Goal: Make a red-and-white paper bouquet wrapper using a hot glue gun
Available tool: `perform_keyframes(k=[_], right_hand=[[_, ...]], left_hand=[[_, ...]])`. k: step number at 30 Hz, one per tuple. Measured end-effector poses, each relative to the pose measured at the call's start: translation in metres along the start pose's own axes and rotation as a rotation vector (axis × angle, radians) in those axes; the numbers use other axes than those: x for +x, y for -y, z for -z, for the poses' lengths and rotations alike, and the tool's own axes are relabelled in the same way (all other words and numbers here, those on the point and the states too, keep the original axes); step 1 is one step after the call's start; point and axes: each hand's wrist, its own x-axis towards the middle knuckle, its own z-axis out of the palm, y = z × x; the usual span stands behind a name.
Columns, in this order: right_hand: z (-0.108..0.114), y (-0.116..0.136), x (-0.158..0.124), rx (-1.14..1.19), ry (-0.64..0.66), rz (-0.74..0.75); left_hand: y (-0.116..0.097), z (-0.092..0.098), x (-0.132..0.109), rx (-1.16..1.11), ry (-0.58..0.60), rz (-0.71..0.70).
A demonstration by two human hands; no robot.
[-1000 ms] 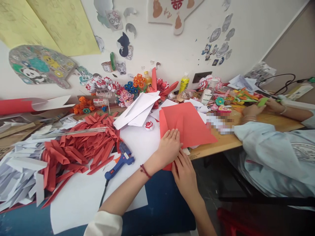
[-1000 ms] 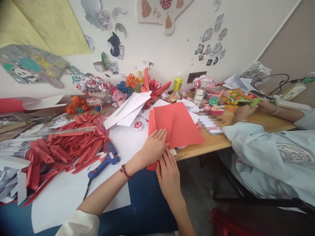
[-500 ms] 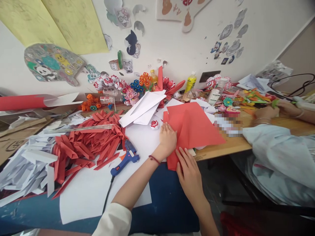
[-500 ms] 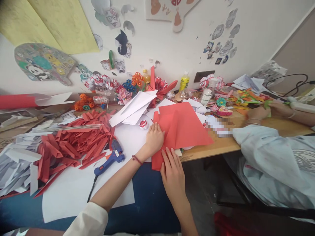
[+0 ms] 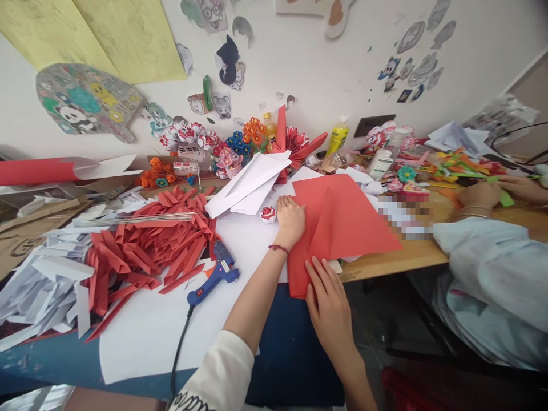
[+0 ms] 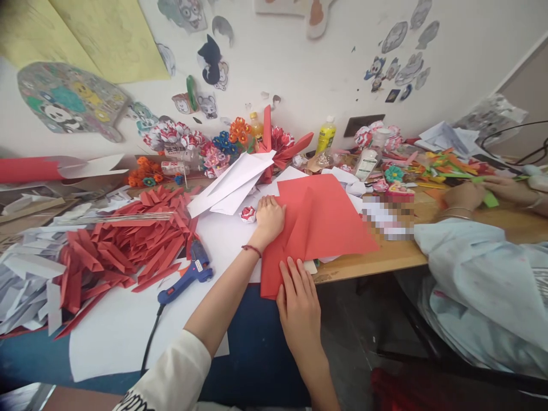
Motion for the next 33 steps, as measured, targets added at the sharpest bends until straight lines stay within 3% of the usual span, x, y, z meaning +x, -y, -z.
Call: perform_keyframes(k=[7,15,33], right_hand=[[-0.001,0.000,0.000,-0.020,0.009,-0.001],[-0.001,0.001,0.000,-0.044,0.001,0.003],[0.003,-0.002,-0.001,0.044,0.035,-0.008]], left_hand=[[-0.001,0.000,0.003,-0.009,0.025,0.018],[-0.001,0.010,-0.012,-0.002,0.043,0.004],[0.004,0.036,-0.103,-0.003,0.070,-0.122]])
